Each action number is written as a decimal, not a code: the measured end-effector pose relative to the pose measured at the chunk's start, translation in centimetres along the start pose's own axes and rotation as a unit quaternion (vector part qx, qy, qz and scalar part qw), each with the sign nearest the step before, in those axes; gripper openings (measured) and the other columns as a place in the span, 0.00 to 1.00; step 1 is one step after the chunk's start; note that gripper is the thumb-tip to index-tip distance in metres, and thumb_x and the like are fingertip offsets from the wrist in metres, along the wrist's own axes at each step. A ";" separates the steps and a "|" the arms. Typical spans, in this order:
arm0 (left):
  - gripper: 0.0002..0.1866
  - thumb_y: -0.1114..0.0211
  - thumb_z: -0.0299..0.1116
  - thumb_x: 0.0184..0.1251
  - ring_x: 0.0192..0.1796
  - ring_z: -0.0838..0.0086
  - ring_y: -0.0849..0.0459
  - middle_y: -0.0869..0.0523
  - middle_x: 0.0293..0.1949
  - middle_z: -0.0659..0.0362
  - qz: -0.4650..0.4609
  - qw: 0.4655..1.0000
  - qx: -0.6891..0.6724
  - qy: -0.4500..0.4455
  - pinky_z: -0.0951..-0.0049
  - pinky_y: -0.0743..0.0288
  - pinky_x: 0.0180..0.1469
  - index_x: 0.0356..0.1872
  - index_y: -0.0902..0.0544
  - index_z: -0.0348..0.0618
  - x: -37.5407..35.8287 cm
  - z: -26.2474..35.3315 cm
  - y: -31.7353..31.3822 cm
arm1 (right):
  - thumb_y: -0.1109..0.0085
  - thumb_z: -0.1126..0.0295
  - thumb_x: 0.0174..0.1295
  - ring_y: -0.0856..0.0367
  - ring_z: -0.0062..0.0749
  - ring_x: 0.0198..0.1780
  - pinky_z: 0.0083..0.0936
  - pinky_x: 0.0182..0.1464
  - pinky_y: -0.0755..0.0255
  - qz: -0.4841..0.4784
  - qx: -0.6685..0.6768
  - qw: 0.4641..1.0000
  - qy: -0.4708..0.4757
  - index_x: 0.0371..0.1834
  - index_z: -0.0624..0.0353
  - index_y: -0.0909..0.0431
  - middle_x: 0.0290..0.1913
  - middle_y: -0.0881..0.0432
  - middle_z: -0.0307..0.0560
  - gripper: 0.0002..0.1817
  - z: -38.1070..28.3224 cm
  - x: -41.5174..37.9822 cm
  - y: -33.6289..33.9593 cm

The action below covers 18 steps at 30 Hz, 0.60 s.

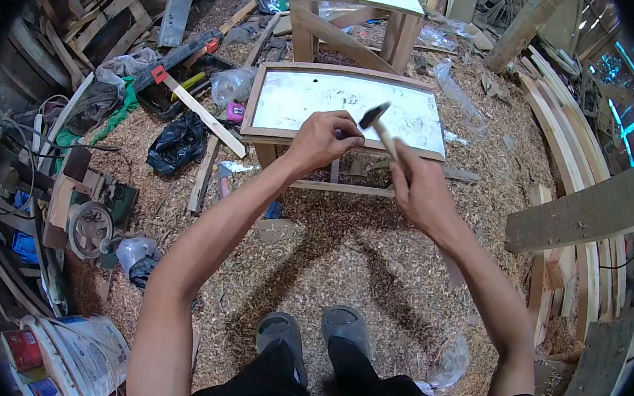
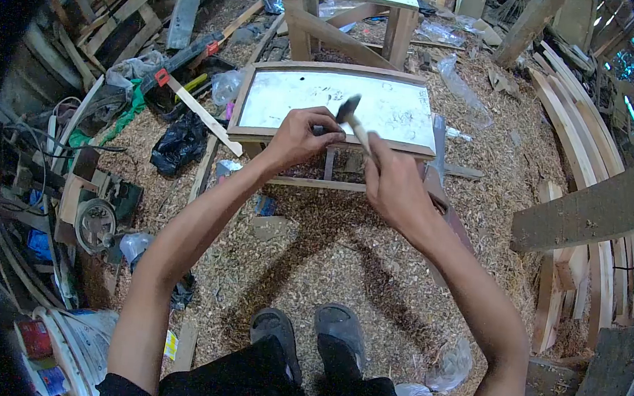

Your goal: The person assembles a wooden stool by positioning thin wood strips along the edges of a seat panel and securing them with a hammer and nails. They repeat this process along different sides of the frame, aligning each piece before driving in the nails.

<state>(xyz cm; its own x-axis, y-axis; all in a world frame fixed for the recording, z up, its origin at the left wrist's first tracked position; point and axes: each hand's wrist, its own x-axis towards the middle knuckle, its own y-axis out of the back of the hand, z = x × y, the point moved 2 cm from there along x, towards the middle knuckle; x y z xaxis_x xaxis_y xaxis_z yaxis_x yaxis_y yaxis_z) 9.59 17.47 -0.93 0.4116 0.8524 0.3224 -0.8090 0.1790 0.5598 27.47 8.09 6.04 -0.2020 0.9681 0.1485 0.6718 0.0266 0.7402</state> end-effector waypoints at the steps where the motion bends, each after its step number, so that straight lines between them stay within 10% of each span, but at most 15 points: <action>1: 0.09 0.31 0.31 0.58 0.36 0.65 0.12 0.13 0.35 0.56 0.004 1.000 0.011 -0.017 0.69 0.21 0.41 0.35 0.13 0.36 0.0 0.0 0.0 | 0.49 0.77 0.62 0.22 0.66 0.32 0.49 0.36 0.31 -0.001 0.001 1.000 0.000 0.50 0.67 0.27 0.27 0.22 0.69 0.13 0.5 0.1 -0.2; 16: 0.08 0.31 0.31 0.56 0.35 0.64 0.13 0.13 0.34 0.56 0.018 1.000 0.016 -0.018 0.67 0.21 0.41 0.33 0.13 0.37 0.1 -0.1 0.0 | 0.49 0.77 0.63 0.21 0.65 0.30 0.48 0.32 0.31 -0.018 -0.059 0.996 0.058 0.56 0.67 0.29 0.27 0.22 0.70 0.17 1.0 0.1 -0.6; 18: 0.08 0.31 0.31 0.56 0.35 0.63 0.13 0.13 0.34 0.55 0.014 1.000 0.008 -0.004 0.67 0.21 0.41 0.33 0.13 0.37 0.1 -0.1 0.0 | 0.48 0.73 0.64 0.22 0.52 0.24 0.41 0.30 0.30 -0.014 -0.030 0.999 0.015 0.55 0.66 0.26 0.25 0.21 0.62 0.17 0.8 0.3 -0.2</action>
<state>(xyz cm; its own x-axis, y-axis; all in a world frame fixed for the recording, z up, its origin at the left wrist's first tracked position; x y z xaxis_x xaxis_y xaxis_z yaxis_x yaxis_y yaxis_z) 9.61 17.64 -0.96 0.3925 0.8533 0.3433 -0.8131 0.1474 0.5632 27.84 8.54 5.45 -0.2428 0.9590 0.1464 0.6223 0.0382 0.7819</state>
